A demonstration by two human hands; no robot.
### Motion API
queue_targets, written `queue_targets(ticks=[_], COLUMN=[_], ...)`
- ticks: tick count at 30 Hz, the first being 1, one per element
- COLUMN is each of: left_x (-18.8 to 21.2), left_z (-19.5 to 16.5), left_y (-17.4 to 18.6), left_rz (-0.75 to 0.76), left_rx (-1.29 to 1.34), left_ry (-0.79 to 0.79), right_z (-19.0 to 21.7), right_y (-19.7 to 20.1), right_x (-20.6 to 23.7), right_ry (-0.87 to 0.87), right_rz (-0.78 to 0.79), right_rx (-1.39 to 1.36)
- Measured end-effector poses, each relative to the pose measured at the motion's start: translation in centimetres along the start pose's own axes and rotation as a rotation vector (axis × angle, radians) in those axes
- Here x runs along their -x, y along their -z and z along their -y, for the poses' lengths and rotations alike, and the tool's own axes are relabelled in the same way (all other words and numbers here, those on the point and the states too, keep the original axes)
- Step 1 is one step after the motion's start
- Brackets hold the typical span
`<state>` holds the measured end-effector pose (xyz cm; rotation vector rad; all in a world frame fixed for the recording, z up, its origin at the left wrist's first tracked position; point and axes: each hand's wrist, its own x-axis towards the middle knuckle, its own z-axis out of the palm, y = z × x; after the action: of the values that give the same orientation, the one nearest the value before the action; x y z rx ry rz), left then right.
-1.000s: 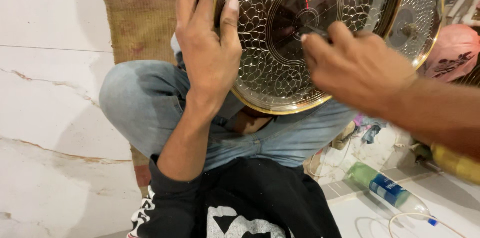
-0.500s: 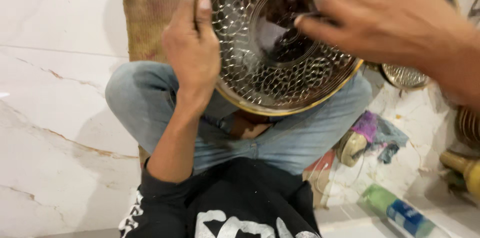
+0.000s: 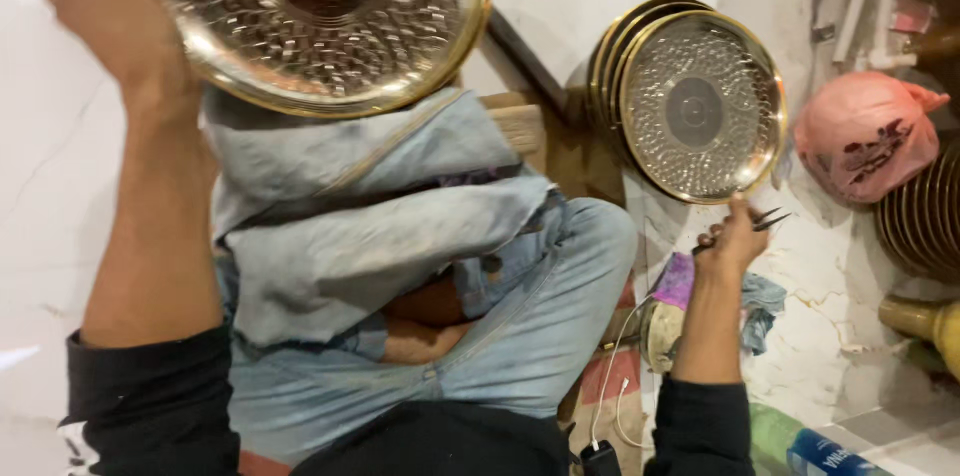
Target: The person sits cross-legged on the floor with a decorative metal tray on their lap and engraves ornamental patterns into its surface using a hand scriber, steadying the tray with the other hand. They occasionally use pliers on the tray, rotate it to reach new areas, and continue engraving the pattern across the surface.
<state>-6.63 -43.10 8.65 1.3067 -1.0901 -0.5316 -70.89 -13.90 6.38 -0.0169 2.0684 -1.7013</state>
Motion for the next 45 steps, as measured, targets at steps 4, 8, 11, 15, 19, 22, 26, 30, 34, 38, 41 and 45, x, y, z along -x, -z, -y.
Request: queue_targets(ticks=[4, 8, 11, 15, 19, 22, 26, 30, 34, 38, 41, 45], left_x=[-0.1, 0.2, 0.5, 1.2, 1.6, 1.9, 3.3, 6.3, 11.0, 15.5, 17.2, 17.1], left_z=[1.4, 3.1, 3.9, 2.9, 0.1, -1.7, -3.8, -6.7, -10.5, -13.7, -15.2, -16.6], left_y=[-0.2, -0.3, -0.8, -1.3, -1.3, -0.7, 2.0, 7.2, 11.6, 11.7, 8.9, 5.5], left_rz=[-0.085, -0.028, -0.131, 0.025, 0.215, 0.194, 0.125, 0.123, 0.119, 0.143, 0.256, 0.532], left_rx=[-0.068, -0.044, -0.311, -0.277, -0.221, -0.243, -0.113, 0.033, -0.022, 0.011, 0.209, 0.592], left_ry=[0.190, -0.057, -0.287, 0.153, 0.474, 0.254, 0.160, 0.190, 0.319, 0.318, 0.424, 0.671], right_z=[-3.0, -4.6, -4.5, -3.7, -2.8, -2.0, -0.1, 2.3, 4.0, 4.7, 4.2, 1.1], right_y=[0.3, -1.4, -2.2, -1.7, -0.3, 1.3, 3.8, 6.1, 6.8, 5.3, 2.3, -2.5], right_x=[-3.6, -5.2, -5.1, -4.5, -3.5, -3.4, -4.3, -4.2, 1.5, 10.9, 16.8, 23.2], right_ry=[-0.240, -0.278, -0.212, -0.230, -0.068, 0.020, 0.065, -0.029, 0.021, 0.127, 0.048, -0.149], right_rz=[-0.096, -0.031, 0.003, -0.023, -0.040, 0.003, 0.062, 0.040, 0.101, 0.329, 0.535, 0.656], right_rx=[-0.088, -0.151, -0.080, -0.081, -0.118, -0.101, -0.109, -0.293, -0.441, -0.676, -0.764, -0.592])
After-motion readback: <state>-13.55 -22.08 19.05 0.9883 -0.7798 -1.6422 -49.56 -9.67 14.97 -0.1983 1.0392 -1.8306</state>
